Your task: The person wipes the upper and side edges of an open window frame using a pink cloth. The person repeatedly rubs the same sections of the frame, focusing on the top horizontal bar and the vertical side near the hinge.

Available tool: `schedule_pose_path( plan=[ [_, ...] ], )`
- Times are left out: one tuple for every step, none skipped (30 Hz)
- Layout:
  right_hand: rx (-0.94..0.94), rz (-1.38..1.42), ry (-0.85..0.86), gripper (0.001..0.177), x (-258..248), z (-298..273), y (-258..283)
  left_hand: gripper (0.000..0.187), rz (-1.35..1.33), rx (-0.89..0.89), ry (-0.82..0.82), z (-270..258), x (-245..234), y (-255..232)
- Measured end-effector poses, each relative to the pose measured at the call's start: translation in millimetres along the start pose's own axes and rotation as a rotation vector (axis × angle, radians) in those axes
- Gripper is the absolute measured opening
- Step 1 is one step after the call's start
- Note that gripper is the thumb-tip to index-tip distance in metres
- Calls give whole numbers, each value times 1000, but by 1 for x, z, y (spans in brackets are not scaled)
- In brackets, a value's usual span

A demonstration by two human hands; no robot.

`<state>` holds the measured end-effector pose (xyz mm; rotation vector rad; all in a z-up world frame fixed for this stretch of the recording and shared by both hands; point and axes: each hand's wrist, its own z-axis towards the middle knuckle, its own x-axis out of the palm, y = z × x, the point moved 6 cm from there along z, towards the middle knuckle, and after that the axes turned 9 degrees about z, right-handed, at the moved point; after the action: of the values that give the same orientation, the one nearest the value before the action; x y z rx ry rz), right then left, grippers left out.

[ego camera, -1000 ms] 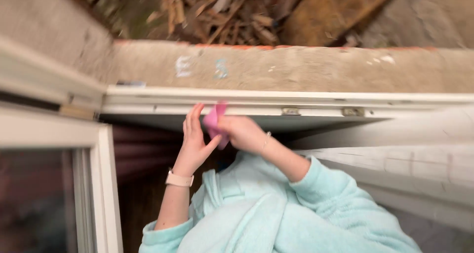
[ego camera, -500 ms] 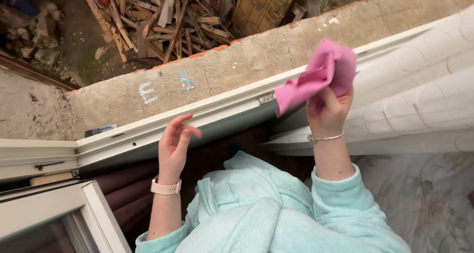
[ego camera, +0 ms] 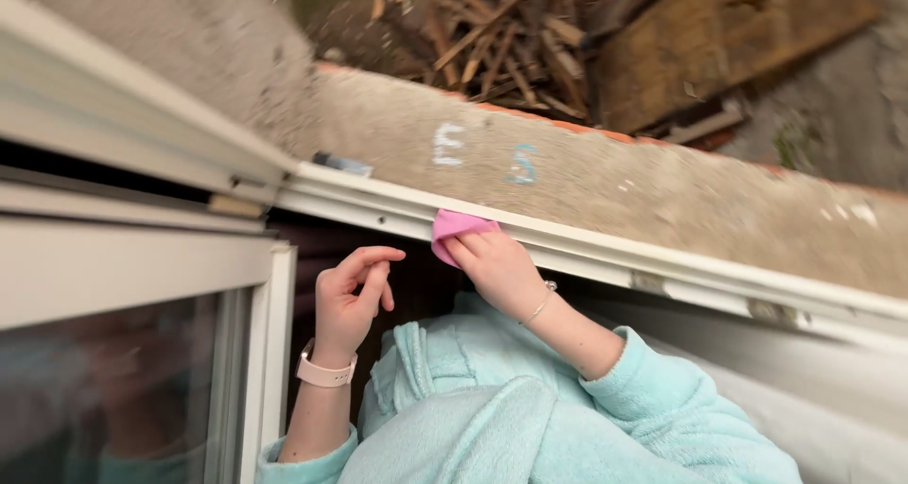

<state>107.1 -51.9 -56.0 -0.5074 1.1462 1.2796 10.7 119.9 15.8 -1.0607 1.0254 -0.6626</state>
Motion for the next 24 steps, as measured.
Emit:
schedule_pose_path(
  plan=[
    [-30,28,15,25,9,6,2,24,11,-26,-34,-3,-4,6],
    [-59,14,45,26,17,11,4,24,5,-41,-63,-7,-7,11],
    [-88,-7,70,26,25,17,4,24,-2,-49,-90,-8,-9,15],
    [-116,15,80,26,26,26,12,24,7,-67,-121,-12,-14,18],
    [-178,9,18,21,22,35,20,24,23,-78,-137,-14,-16,21],
    [-239,4,-45,17,18,42,29,25,40,-88,-154,-16,-19,24],
    [-257,17,-36,17,34,42,30,25,42,-100,-173,-18,-21,28],
    [-272,20,-39,18,50,41,32,25,31,-119,-202,-20,-23,33],
    [-289,27,-44,19,67,41,36,25,22,-139,-233,-24,-27,37],
    [-307,43,-37,19,60,59,45,25,27,-152,-253,-25,-31,39],
    [-306,-28,-38,24,52,73,55,24,28,-168,-256,-28,-32,41],
    [-306,-98,-40,29,45,86,66,24,29,-184,-258,-33,-33,43],
    [-314,-88,-28,29,65,88,66,24,26,-199,-267,-37,-34,45],
    [-314,-60,-35,30,83,90,67,24,18,-211,-276,-41,-34,45],
    [-320,-41,-61,33,103,100,64,23,16,-203,-290,-37,-39,47],
    [-333,-40,-68,33,107,113,69,23,20,-197,-303,-37,-40,46],
    [-322,-13,-113,30,109,125,75,23,10,-195,-305,-39,-42,45],
    [-312,15,-157,27,112,136,80,23,-1,-193,-308,-40,-42,44],
    [-309,16,-153,27,126,143,82,23,-3,-198,-306,-41,-43,44],
    [-308,-1,-173,27,139,149,83,23,-2,-192,-314,-42,-44,43],
    [-307,-15,-194,26,153,156,86,23,1,-188,-324,-44,-46,42],
    [-306,-11,-191,26,144,160,88,23,2,-193,-324,-46,-47,42],
    [-314,3,-173,26,136,164,90,22,1,-184,-314,-47,-46,42],
    [-321,17,-156,25,127,168,91,22,0,-175,-304,-47,-46,42]
  ],
)
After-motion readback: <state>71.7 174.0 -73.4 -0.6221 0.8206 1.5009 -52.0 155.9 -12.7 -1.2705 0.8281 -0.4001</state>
